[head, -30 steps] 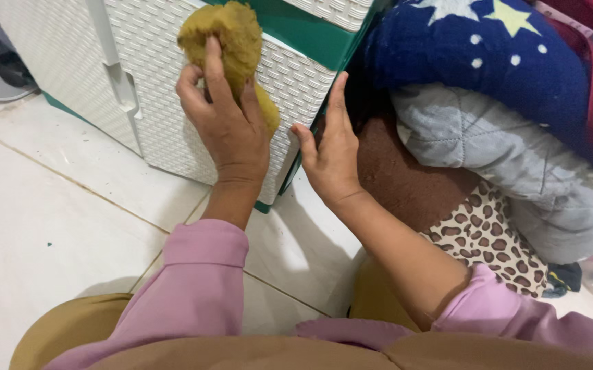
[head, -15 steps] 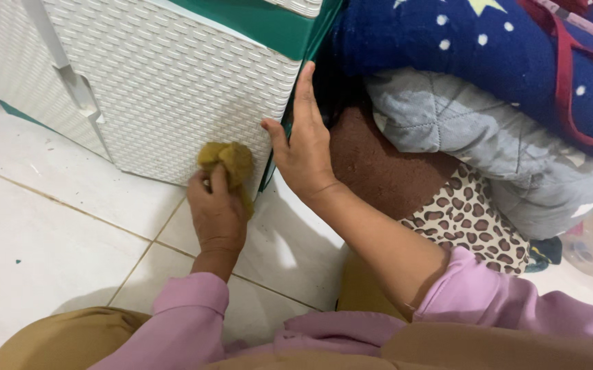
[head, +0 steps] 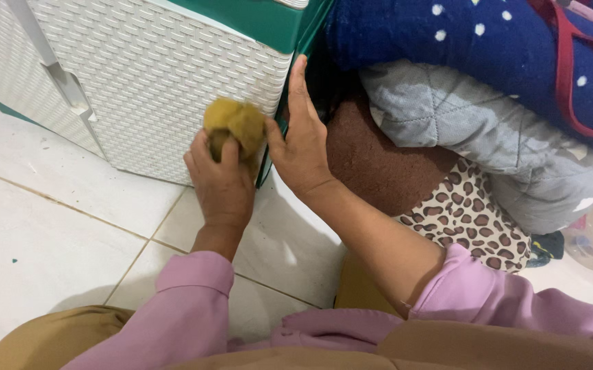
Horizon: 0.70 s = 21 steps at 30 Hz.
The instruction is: The person wipes the interior and exterior surfaces of a white and green plastic storage cabinet using a yellow cloth. They clean the inside of the open door, the front panels, and the side of the cabinet.
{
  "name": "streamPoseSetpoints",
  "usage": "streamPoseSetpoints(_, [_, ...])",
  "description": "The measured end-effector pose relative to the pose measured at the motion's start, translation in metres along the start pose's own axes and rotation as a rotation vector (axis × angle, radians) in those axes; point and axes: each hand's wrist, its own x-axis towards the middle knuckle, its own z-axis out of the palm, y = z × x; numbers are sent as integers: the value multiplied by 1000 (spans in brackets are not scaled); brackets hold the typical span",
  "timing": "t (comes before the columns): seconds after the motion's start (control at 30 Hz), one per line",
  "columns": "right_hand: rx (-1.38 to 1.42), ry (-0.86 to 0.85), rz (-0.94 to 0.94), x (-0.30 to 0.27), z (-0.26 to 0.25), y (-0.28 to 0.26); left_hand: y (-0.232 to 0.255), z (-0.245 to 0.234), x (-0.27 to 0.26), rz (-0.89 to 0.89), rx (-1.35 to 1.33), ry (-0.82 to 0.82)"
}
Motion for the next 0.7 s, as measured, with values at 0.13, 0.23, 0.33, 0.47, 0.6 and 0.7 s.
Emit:
streamPoseSetpoints(0.13, [3, -2, -19, 0, 0, 1, -20, -4, -36, -86, 42, -209])
streamPoseSetpoints(0.23, [20, -14, -4, 0, 0, 1, -27, -14, -48, -243, 26, -364])
streamPoseSetpoints(0.33, [2, -4, -4, 0, 0, 0, -24, -21, -40, -292, 2, -214])
streamPoseSetpoints(0.47, [1, 18, -45, 0, 0, 0, -25, -24, 0, -139, -4, 136])
streamPoseSetpoints(0.6, [29, 22, -30, 2, 2, -3, -39, -14, 47, -182, 87, 190])
streamPoseSetpoints(0.7, [28, 11, 11, 2, 2, -5, -55, -9, 35, -181, 258, 109])
